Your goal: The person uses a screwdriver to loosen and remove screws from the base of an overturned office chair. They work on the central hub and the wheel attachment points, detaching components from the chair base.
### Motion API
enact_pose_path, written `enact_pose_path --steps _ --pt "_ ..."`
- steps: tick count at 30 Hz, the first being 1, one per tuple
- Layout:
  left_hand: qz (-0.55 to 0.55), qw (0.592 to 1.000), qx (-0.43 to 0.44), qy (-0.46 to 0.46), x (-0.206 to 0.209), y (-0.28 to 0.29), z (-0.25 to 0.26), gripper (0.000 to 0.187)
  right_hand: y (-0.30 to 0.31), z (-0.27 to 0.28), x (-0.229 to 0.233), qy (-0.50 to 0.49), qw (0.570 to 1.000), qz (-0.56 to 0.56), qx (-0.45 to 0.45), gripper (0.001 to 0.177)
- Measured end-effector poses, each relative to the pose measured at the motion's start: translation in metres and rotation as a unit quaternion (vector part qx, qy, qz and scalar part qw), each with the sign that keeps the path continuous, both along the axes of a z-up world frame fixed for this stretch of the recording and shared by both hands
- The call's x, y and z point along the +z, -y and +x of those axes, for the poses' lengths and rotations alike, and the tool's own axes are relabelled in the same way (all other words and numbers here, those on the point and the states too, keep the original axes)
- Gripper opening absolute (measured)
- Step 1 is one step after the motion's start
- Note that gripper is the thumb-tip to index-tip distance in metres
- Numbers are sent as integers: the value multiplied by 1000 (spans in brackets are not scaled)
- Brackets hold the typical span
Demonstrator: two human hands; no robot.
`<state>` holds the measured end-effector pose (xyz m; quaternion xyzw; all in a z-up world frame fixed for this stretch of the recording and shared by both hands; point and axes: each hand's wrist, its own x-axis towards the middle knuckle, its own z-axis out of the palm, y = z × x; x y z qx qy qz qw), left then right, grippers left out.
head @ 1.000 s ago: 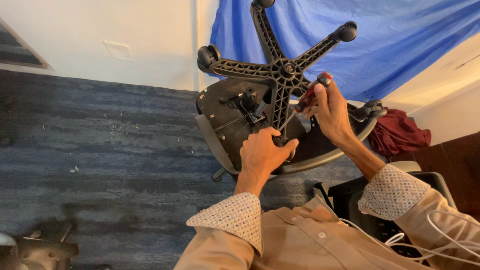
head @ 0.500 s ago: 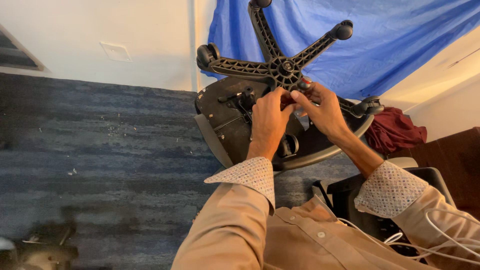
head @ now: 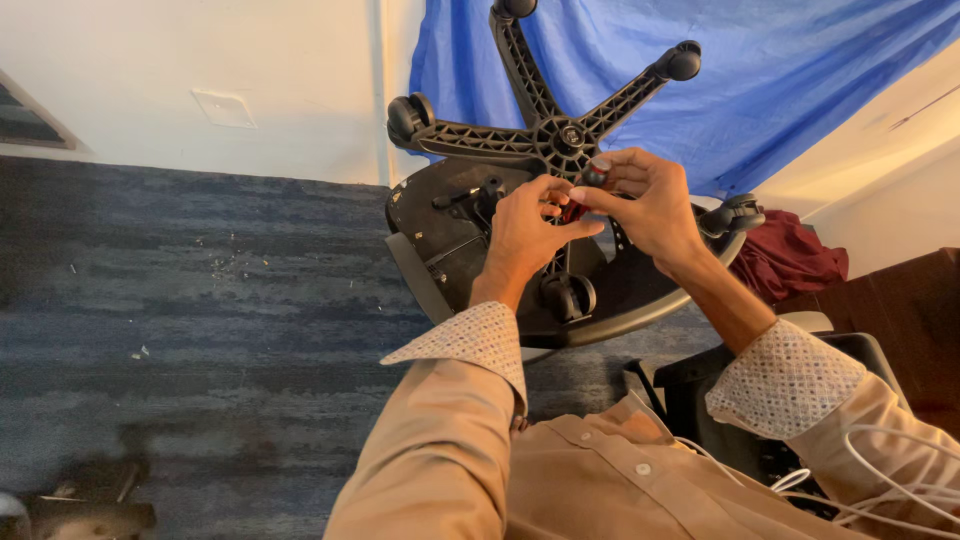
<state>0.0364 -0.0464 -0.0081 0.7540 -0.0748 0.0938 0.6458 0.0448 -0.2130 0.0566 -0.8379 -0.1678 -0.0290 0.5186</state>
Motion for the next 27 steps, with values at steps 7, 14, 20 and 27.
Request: enact_pose_path --steps 7,14,20,27 --pt "-16 1000 -4 1 0 3 -2 37 -14 3 5 26 984 -147 -94 48" --pt "-88 986 -136 -47 -9 -6 7 37 4 0 8 -75 988 70 113 49" --pt "52 998 38 15 6 8 -4 45 -6 4 -2 3 999 -23 -22 41" --pt "17 998 57 27 -2 22 -8 33 -17 9 -2 24 974 -169 -152 50"
